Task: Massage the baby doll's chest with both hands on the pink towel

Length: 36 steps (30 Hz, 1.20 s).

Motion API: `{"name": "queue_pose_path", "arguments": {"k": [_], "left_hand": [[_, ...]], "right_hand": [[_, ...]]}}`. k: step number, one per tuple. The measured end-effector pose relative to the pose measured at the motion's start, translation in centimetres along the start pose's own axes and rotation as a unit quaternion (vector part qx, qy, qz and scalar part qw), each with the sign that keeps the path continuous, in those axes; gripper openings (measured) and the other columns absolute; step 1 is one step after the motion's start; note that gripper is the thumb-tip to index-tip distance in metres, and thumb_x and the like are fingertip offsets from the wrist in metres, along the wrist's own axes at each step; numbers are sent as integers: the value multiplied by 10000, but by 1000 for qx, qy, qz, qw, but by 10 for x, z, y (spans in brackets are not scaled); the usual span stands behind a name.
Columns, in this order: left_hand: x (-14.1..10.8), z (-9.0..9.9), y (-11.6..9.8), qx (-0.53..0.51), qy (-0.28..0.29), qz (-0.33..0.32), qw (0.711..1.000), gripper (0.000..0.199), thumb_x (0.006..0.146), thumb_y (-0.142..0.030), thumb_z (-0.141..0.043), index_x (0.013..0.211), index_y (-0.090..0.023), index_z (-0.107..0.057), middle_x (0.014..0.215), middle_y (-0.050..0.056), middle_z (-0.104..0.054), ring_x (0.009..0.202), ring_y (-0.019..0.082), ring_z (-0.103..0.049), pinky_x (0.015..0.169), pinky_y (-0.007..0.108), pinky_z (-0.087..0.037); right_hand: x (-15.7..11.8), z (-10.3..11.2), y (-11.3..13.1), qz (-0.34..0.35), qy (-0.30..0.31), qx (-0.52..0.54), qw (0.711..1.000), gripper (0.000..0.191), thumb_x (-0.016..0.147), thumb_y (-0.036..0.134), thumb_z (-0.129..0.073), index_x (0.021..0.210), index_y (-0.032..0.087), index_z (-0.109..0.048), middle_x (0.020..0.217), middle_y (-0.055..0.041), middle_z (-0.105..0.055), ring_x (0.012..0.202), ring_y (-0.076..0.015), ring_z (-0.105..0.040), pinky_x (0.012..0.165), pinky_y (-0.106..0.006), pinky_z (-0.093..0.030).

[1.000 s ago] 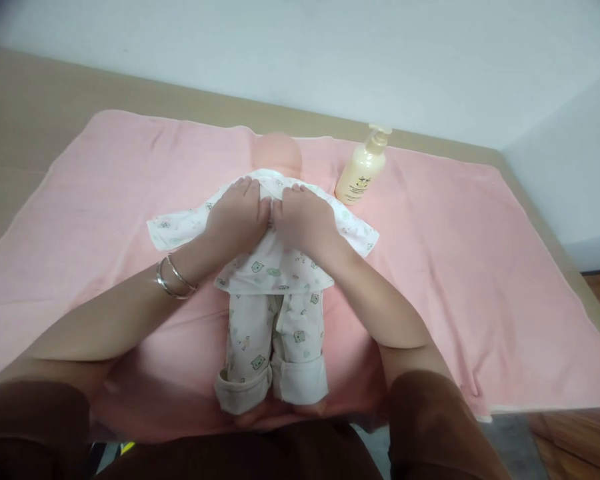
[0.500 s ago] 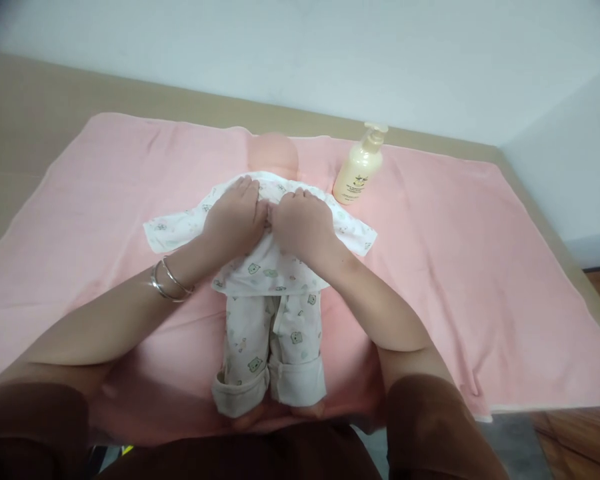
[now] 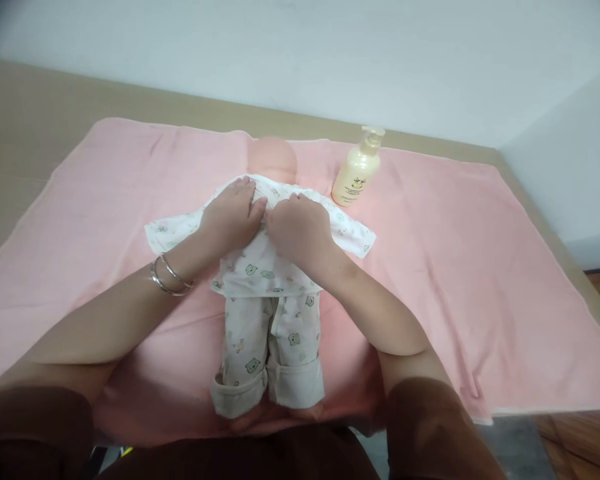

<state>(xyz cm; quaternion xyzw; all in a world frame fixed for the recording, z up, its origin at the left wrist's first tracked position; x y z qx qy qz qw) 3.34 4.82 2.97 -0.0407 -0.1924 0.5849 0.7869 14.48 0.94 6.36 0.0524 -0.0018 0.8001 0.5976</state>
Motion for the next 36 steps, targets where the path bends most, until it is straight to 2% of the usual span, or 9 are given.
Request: {"name": "queue_pose_path", "arguments": {"k": [2, 6, 8, 14, 18, 22, 25, 31, 36], "left_hand": [[-2, 1, -2, 14, -13, 5, 1000, 586, 1060, -327, -362, 1434, 73, -569, 1553, 311, -555, 1519, 380, -505, 1307, 514, -381], [-15, 8, -9, 37, -44, 22, 998, 617, 1075, -385, -342, 1351, 87, -629, 1487, 341, -600, 1470, 412, -553, 1257, 525, -427], [-21, 10, -11, 47, -49, 27, 997, 655, 1084, -414, -327, 1346, 106, -626, 1470, 360, -604, 1457, 432, -560, 1239, 548, -434], [-28, 13, -12, 61, -50, 22, 997, 671, 1078, -455, -341, 1296, 93, -662, 1392, 368, -649, 1395, 477, -589, 1152, 587, -485], [-14, 11, -4, 57, 11, 20, 998, 638, 1070, -423, -362, 1328, 99, -624, 1447, 362, -606, 1428, 458, -554, 1206, 564, -448], [1, 13, 5, -11, 54, 36, 998, 553, 1055, -482, -411, 1284, -48, -667, 1352, 236, -695, 1346, 383, -623, 1160, 495, -510], [-3, 18, 2, 13, 53, 49, 997, 519, 1056, -464, -409, 1189, -60, -705, 1257, 231, -724, 1285, 385, -651, 1117, 492, -531], [-29, 22, -26, 92, 26, -18, 995, 596, 1063, -433, -375, 1194, 44, -708, 1221, 321, -710, 1278, 437, -634, 1097, 539, -514], [-12, 16, -7, 63, 45, 14, 997, 624, 1087, -466, -300, 1226, -8, -701, 1277, 279, -703, 1287, 399, -635, 1103, 507, -513]], "right_hand": [[6, -2, -6, -13, 10, 19, 1000, 497, 1107, 364, -332, 854, 157, -706, 895, -144, -751, 954, -306, -719, 774, -393, -535], [24, -8, -21, -26, -4, 49, 998, 538, 1123, 441, -300, 1079, 113, -723, 1218, -182, -742, 1182, -327, -681, 979, -444, -528], [30, -13, -24, -27, -2, 60, 998, 542, 1123, 450, -309, 1139, 94, -718, 1274, -190, -731, 1251, -337, -657, 1045, -460, -512], [24, -14, -18, -31, -18, 20, 999, 588, 1132, 414, -293, 1355, -8, -637, 1486, -272, -623, 1442, -378, -542, 1181, -505, -434], [5, -9, -1, -4, -12, -39, 999, 559, 1123, 308, -250, 1232, -21, -688, 1309, -286, -710, 1283, -383, -642, 1076, -485, -495], [-8, -3, 7, 7, -9, -53, 999, 547, 1118, 282, -220, 1134, 42, -712, 1136, -246, -746, 1088, -338, -696, 903, -433, -533], [2, -5, -3, -10, -1, -20, 1000, 572, 1135, 357, -226, 1136, 63, -716, 1159, -228, -744, 1146, -332, -685, 944, -433, -526], [30, -12, -24, -26, 4, 45, 999, 587, 1142, 431, -247, 1183, 82, -718, 1274, -194, -730, 1257, -322, -653, 1038, -427, -494], [9, -5, -6, -8, -30, -41, 999, 575, 1129, 365, -275, 1022, 66, -755, 1062, -215, -766, 1089, -327, -704, 961, -416, -500]]}}
Point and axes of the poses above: each hand's wrist, its own x-axis towards the middle knuckle, its own z-axis out of the back of the hand, y = z × x, the point moved 8 cm from there along x, towards the middle knuckle
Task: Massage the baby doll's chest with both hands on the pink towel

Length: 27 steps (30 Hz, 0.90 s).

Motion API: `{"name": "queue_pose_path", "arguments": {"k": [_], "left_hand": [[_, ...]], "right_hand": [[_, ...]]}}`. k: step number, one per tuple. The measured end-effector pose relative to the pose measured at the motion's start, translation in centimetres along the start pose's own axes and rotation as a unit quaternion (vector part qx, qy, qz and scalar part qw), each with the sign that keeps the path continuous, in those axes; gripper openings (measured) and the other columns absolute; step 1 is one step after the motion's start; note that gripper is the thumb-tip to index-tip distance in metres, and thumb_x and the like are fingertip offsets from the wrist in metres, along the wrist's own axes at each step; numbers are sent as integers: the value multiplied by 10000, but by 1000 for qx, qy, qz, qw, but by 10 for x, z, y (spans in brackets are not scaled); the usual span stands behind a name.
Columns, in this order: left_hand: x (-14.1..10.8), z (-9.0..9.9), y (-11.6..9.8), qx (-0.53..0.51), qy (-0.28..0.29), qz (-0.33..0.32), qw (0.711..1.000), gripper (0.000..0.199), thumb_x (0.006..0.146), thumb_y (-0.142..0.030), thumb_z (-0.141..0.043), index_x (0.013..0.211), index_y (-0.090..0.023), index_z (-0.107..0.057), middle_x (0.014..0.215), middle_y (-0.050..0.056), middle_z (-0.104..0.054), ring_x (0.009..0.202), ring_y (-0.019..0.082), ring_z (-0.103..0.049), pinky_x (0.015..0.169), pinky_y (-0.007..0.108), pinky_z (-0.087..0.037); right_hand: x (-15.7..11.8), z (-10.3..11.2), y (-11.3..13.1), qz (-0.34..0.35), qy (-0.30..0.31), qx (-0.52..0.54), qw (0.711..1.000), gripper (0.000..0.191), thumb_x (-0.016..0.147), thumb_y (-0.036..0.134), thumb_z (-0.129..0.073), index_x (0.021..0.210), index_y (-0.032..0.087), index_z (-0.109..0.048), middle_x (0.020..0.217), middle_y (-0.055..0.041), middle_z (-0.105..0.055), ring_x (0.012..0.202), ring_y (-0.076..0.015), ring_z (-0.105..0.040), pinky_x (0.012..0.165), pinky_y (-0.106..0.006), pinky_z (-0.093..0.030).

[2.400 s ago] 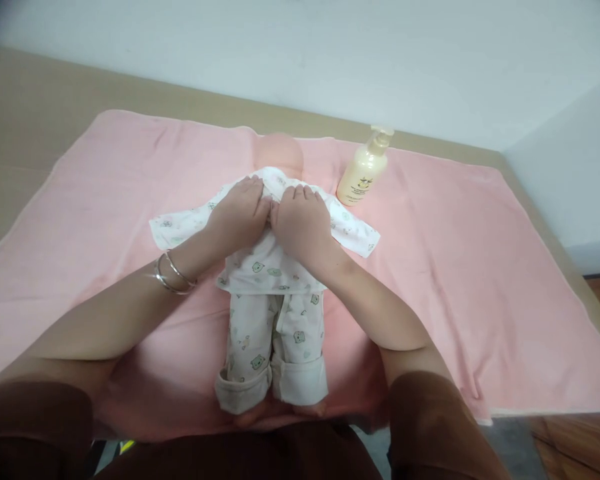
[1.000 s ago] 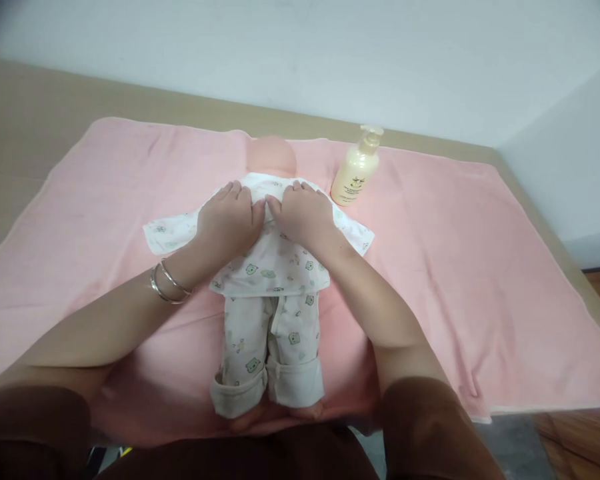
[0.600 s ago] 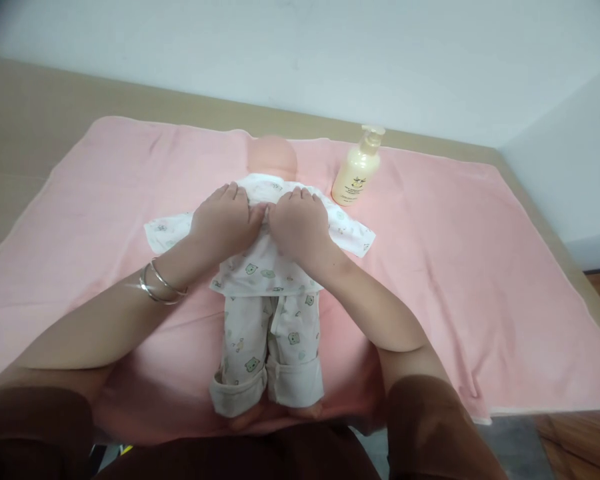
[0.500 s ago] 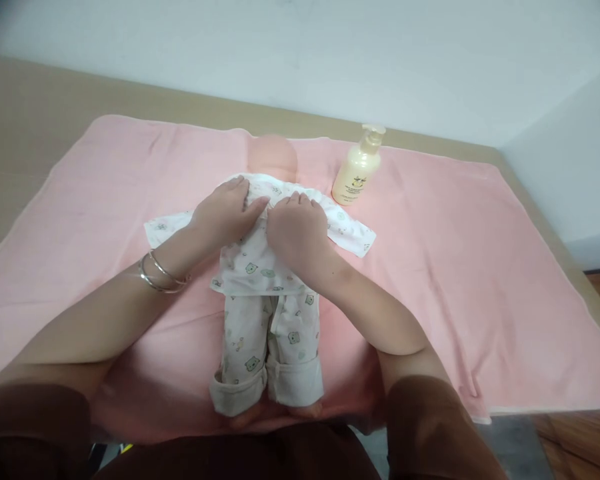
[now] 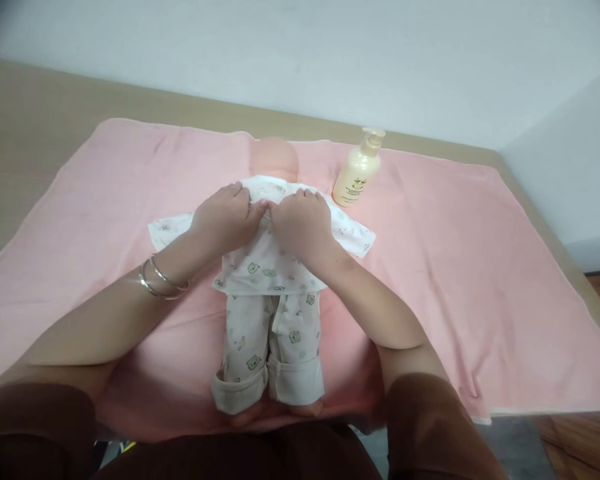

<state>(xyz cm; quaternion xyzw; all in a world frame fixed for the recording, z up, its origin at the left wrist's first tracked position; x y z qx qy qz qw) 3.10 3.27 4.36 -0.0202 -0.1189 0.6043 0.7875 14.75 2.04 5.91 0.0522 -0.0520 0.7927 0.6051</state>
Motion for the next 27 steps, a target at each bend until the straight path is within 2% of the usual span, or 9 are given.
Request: {"name": "queue_pose_path", "arguments": {"k": [3, 7, 9, 13, 16, 19, 22, 27], "left_hand": [[11, -1, 6, -10, 19, 12, 1000, 612, 1084, -440, -285, 1195, -13, -709, 1253, 272, -708, 1269, 395, -640, 1096, 516, -512], [2, 3, -3, 36, 18, 0, 999, 671, 1079, -444, -250, 1038, -17, -766, 1079, 283, -737, 1140, 418, -675, 1032, 556, -531], [-8, 4, -11, 40, 10, -18, 999, 655, 1072, -449, -282, 1013, -25, -777, 1043, 278, -737, 1107, 417, -679, 1005, 554, -542], [-20, 8, -18, 20, -35, -33, 999, 595, 1056, -468, -368, 1100, -24, -763, 1102, 273, -729, 1159, 414, -661, 1022, 540, -548], [-13, 5, -10, 5, -28, -19, 999, 657, 1078, -512, -300, 1118, -35, -750, 1148, 268, -725, 1183, 402, -654, 1037, 530, -547], [2, 0, 3, -20, 9, -1, 1000, 716, 1088, -532, -210, 1046, -77, -760, 1132, 253, -729, 1140, 389, -672, 1004, 533, -558], [15, -3, 10, -39, 23, -12, 999, 715, 1087, -509, -183, 996, -99, -761, 1098, 236, -730, 1101, 372, -683, 1004, 525, -554], [13, -3, 7, -28, 6, -13, 999, 629, 1082, -416, -236, 1061, -48, -745, 1114, 255, -727, 1114, 377, -674, 1037, 518, -538]], "right_hand": [[-10, 5, 8, 14, -9, -12, 1000, 576, 1126, 335, -262, 933, 112, -756, 960, -185, -767, 979, -300, -712, 887, -397, -506], [0, 1, 2, 17, 31, 11, 999, 615, 1132, 375, -223, 930, 157, -760, 902, -162, -760, 919, -294, -715, 784, -383, -507], [9, -2, -7, 0, 44, 30, 999, 665, 1136, 434, -192, 934, 160, -763, 962, -165, -765, 950, -303, -721, 789, -392, -515], [23, -8, -17, -5, 38, 48, 998, 679, 1141, 446, -184, 1026, 122, -770, 1167, -190, -753, 1108, -318, -710, 917, -416, -524], [19, -8, -12, 12, 25, 29, 999, 641, 1141, 398, -201, 1083, 90, -760, 1170, -208, -749, 1154, -328, -692, 939, -416, -519], [3, -2, -1, 14, 12, 3, 1000, 643, 1136, 391, -211, 984, 104, -766, 1034, -207, -763, 1053, -327, -704, 863, -410, -524], [-10, 5, 10, 15, -3, 0, 1000, 640, 1133, 399, -229, 921, 119, -764, 960, -193, -766, 974, -317, -709, 807, -399, -520], [2, -2, 2, 0, -5, 29, 1000, 633, 1139, 390, -218, 988, 104, -762, 1058, -196, -776, 1060, -317, -723, 876, -403, -533]]}}
Point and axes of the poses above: each hand's wrist, its own x-axis towards the middle knuckle, its own z-axis out of the back of the hand, y = z × x, the point moved 8 cm from there along x, towards the middle knuckle
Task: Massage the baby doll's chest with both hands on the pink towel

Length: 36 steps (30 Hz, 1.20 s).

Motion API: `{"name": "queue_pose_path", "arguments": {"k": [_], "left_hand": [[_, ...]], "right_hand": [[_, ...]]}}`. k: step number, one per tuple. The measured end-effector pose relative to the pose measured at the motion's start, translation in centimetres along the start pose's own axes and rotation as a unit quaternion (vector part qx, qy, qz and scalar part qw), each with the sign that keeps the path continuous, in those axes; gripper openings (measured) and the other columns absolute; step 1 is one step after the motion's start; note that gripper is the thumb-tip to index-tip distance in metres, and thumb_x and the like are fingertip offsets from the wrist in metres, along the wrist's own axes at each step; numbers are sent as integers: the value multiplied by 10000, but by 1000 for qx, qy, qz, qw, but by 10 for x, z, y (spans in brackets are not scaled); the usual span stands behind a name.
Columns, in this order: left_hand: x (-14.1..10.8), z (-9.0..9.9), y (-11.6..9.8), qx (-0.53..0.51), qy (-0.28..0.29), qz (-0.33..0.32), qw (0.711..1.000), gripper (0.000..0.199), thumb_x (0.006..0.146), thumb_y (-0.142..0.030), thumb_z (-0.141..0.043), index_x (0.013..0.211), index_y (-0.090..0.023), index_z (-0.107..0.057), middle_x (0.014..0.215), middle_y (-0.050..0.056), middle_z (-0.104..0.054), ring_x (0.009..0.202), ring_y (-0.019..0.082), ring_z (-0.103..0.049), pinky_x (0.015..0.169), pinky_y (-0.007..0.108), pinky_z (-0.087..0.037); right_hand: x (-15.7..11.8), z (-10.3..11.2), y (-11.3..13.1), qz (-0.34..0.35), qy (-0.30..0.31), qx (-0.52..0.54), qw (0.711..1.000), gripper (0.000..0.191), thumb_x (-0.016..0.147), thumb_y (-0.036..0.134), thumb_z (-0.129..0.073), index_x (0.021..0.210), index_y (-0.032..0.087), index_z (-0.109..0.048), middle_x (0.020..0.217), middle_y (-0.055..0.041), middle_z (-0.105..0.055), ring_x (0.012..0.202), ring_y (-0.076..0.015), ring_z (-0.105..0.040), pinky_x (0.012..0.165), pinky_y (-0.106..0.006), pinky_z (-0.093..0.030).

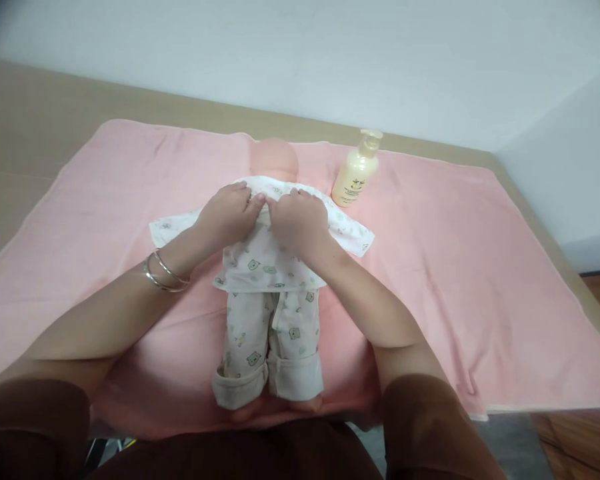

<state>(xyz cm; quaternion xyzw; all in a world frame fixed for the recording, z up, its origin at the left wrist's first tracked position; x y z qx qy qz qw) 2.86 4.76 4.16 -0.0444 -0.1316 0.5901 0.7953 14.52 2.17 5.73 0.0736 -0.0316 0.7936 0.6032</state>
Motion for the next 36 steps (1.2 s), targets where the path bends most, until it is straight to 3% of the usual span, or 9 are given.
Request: {"name": "queue_pose_path", "arguments": {"k": [4, 7, 10, 14, 16, 21, 27, 33, 36], "left_hand": [[-16, 6, -18, 23, -23, -24, 999, 562, 1077, -375, -295, 1070, -42, -747, 1108, 252, -729, 1138, 388, -667, 1051, 520, -524], [-22, 8, -25, 19, -21, -35, 999, 541, 1076, -359, -311, 1087, -23, -735, 1133, 263, -714, 1181, 393, -651, 1074, 511, -507], [-15, 5, -16, -5, -13, -18, 1000, 558, 1087, -388, -287, 1064, -50, -731, 1121, 253, -713, 1161, 384, -651, 1057, 501, -512], [2, -2, 1, -55, -16, -17, 998, 496, 1084, -390, -302, 1117, -115, -713, 1188, 201, -735, 1155, 343, -658, 1049, 468, -516], [7, -6, 7, -74, -20, -15, 997, 480, 1080, -393, -314, 1147, -121, -704, 1216, 189, -740, 1161, 332, -659, 1049, 454, -513], [6, -10, 7, -59, -35, -13, 998, 502, 1078, -383, -301, 1156, -88, -698, 1237, 217, -727, 1172, 336, -650, 1068, 459, -500], [2, -8, 3, -48, -33, -8, 998, 522, 1080, -386, -288, 1217, -74, -683, 1253, 227, -712, 1200, 341, -636, 1110, 472, -486], [-24, -2, -21, -18, -45, -2, 999, 631, 1080, -355, -278, 1485, 79, -493, 1527, 350, -528, 1470, 438, -486, 1242, 567, -368], [-29, 0, -26, -7, -52, -16, 998, 614, 1066, -318, -295, 1489, 83, -487, 1554, 348, -509, 1480, 437, -483, 1237, 563, -385]], "right_hand": [[21, -9, -15, 8, 6, 55, 998, 559, 1138, 355, -257, 1136, 86, -747, 1287, -201, -744, 1285, -321, -661, 1022, -414, -509], [25, -12, -18, 6, 9, 65, 998, 545, 1132, 338, -262, 1144, 82, -743, 1288, -200, -740, 1280, -318, -666, 1018, -408, -509], [16, -6, -11, 7, 2, 24, 1000, 557, 1127, 318, -241, 1131, 66, -739, 1196, -212, -756, 1210, -328, -686, 995, -412, -508], [-1, 3, 3, 10, 2, -12, 1000, 523, 1109, 300, -267, 977, 104, -733, 1011, -194, -763, 1038, -317, -718, 892, -402, -528], [-3, 3, 4, 6, 5, -2, 1000, 501, 1105, 287, -277, 974, 111, -727, 1033, -192, -763, 1060, -311, -715, 902, -399, -532], [10, -4, -9, -4, 9, 86, 996, 469, 1111, 355, -309, 1156, 110, -707, 1349, -198, -707, 1350, -321, -601, 1053, -425, -506], [18, -7, -16, 0, 7, 116, 993, 410, 1088, 388, -367, 1180, 130, -672, 1361, -185, -700, 1245, -311, -636, 1038, -430, -503], [22, -9, -21, -6, 26, 132, 991, 404, 1055, 391, -396, 1222, 131, -657, 1379, -186, -698, 1252, -344, -644, 1001, -455, -527], [19, -7, -18, -10, 23, 116, 993, 433, 1062, 365, -368, 1268, 99, -640, 1373, -200, -697, 1277, -348, -638, 1028, -453, -513]]}}
Point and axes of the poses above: each hand's wrist, its own x-axis towards the middle knuckle, its own z-axis out of the back of the hand, y = z × x, the point moved 8 cm from there along x, towards the middle knuckle
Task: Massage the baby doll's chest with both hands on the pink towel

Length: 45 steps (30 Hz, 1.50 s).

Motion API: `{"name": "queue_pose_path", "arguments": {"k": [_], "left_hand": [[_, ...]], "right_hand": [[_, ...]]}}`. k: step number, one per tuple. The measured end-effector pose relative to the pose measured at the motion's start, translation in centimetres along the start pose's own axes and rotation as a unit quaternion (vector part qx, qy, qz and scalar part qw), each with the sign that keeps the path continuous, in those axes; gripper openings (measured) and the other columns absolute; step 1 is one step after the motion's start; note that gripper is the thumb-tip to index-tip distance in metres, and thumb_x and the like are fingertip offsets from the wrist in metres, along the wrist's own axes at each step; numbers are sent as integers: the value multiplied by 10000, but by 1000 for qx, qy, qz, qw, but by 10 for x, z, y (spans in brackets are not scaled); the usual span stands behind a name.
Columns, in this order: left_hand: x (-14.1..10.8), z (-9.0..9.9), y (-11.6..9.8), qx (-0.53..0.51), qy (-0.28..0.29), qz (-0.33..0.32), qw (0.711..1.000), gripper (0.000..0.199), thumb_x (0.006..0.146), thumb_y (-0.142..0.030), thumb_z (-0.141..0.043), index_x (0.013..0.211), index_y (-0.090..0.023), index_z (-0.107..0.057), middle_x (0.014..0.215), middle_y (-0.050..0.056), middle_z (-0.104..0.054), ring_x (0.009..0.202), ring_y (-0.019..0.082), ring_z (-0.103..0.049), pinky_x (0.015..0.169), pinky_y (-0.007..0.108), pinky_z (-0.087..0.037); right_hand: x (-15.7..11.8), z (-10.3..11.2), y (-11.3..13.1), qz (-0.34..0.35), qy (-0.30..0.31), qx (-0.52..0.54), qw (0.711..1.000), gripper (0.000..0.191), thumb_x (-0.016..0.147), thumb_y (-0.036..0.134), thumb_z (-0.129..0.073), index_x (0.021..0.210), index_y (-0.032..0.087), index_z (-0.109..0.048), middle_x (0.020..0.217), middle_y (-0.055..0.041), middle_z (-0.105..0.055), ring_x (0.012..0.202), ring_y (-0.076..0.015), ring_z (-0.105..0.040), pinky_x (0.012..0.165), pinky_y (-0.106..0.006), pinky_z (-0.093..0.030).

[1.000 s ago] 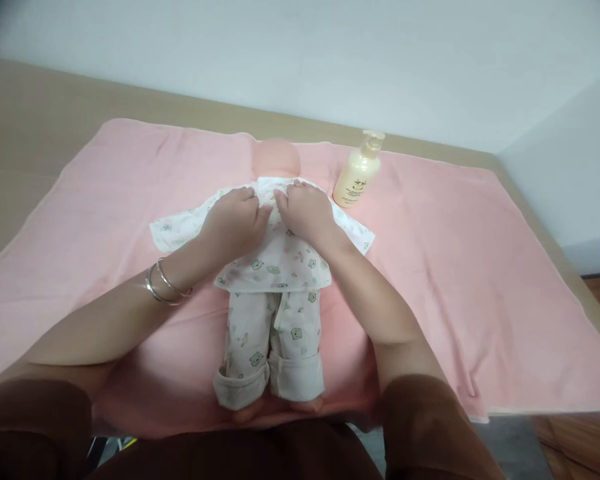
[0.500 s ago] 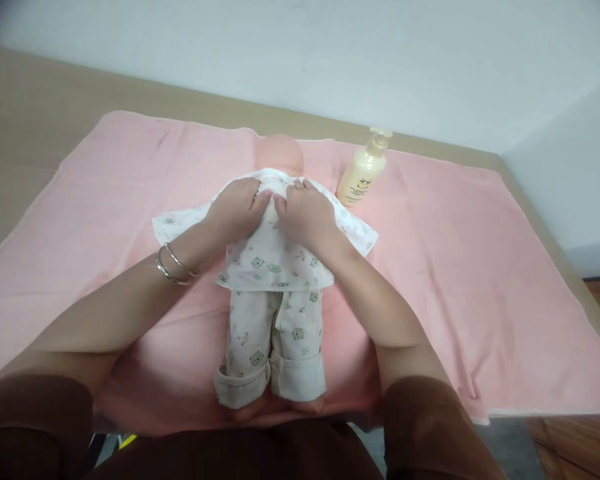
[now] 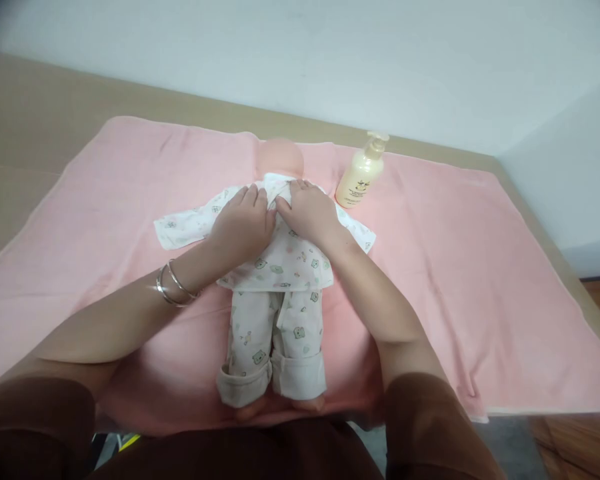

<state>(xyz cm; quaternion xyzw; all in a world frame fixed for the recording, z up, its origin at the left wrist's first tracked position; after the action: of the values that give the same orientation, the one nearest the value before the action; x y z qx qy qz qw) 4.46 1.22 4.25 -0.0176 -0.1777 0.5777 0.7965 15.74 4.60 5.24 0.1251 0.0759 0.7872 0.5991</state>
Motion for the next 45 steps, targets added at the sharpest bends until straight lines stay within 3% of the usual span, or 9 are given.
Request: {"name": "queue_pose_path", "arguments": {"k": [6, 9, 14, 19, 23, 26, 33, 41, 45], "left_hand": [[27, -13, 25, -4, 29, -41, 999, 479, 1022, -223, -267, 1150, -45, -693, 1195, 260, -704, 1231, 379, -648, 1123, 537, -504], [30, -15, 31, -21, 11, -4, 1000, 505, 1038, -254, -258, 1236, -25, -662, 1256, 266, -693, 1274, 373, -637, 1154, 542, -488], [3, -11, 4, -25, -27, 6, 999, 582, 1048, -285, -314, 1475, 69, -492, 1539, 327, -538, 1506, 407, -478, 1272, 565, -368], [2, -8, -1, -22, -39, -26, 999, 515, 1032, -290, -361, 1396, 11, -566, 1508, 302, -566, 1470, 422, -500, 1236, 577, -415], [25, -10, 16, -41, 11, -35, 999, 400, 1022, -219, -291, 1142, -88, -649, 1239, 235, -695, 1255, 368, -627, 1142, 559, -498], [27, -9, 24, -59, 9, 24, 998, 379, 1034, -235, -314, 1173, -73, -627, 1258, 250, -681, 1268, 365, -627, 1157, 538, -489], [-6, -2, -8, -29, -42, -11, 999, 481, 1044, -263, -362, 1356, 47, -555, 1484, 342, -566, 1479, 427, -495, 1256, 578, -389], [34, -8, 32, -89, 37, 17, 995, 443, 1041, -312, -312, 1140, -82, -677, 1246, 237, -724, 1203, 380, -660, 1092, 549, -521], [32, -4, 30, -73, 26, 23, 997, 429, 1033, -301, -325, 1135, -78, -677, 1228, 232, -725, 1181, 376, -654, 1072, 534, -521]], "right_hand": [[-26, 9, 22, 1, 21, -77, 997, 326, 1035, 299, -399, 1100, 137, -674, 1126, -161, -749, 1114, -319, -697, 879, -403, -534], [-27, 10, 21, -10, 28, -69, 997, 306, 1028, 292, -390, 1053, 164, -667, 1095, -148, -752, 1067, -308, -702, 853, -403, -539], [-2, -1, 2, -10, 4, -11, 1000, 420, 1032, 280, -323, 1215, 117, -665, 1333, -195, -711, 1267, -353, -654, 1013, -472, -538], [-2, -3, 6, 11, -5, -34, 999, 481, 1040, 229, -290, 1313, 2, -615, 1445, -268, -645, 1405, -369, -570, 1184, -490, -437], [-21, 6, 17, 5, 26, -28, 999, 357, 1010, 224, -340, 1109, 114, -665, 1187, -190, -746, 1193, -345, -679, 968, -452, -548], [-22, 8, 14, -8, 32, -23, 999, 290, 988, 228, -356, 991, 179, -642, 1094, -148, -749, 1042, -324, -706, 832, -436, -544], [3, -2, -6, -20, 7, 24, 999, 365, 1047, 319, -334, 1108, 153, -653, 1254, -177, -727, 1203, -356, -664, 948, -464, -530], [-33, 11, 26, 3, 24, -42, 999, 293, 1052, 278, -393, 1008, 154, -654, 1082, -179, -736, 1088, -323, -685, 935, -439, -527], [-24, 9, 15, -15, 25, -5, 1000, 332, 1062, 339, -356, 981, 190, -641, 1083, -151, -741, 1018, -312, -688, 856, -431, -526]]}}
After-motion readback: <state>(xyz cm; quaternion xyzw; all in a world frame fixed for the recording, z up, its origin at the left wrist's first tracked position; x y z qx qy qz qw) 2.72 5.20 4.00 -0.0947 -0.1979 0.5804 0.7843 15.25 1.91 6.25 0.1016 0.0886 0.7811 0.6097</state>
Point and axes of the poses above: each hand's wrist, its own x-axis towards the middle knuckle, its own z-axis out of the back of the hand, y = z × x, the point moved 8 cm from there along x, towards the middle knuckle
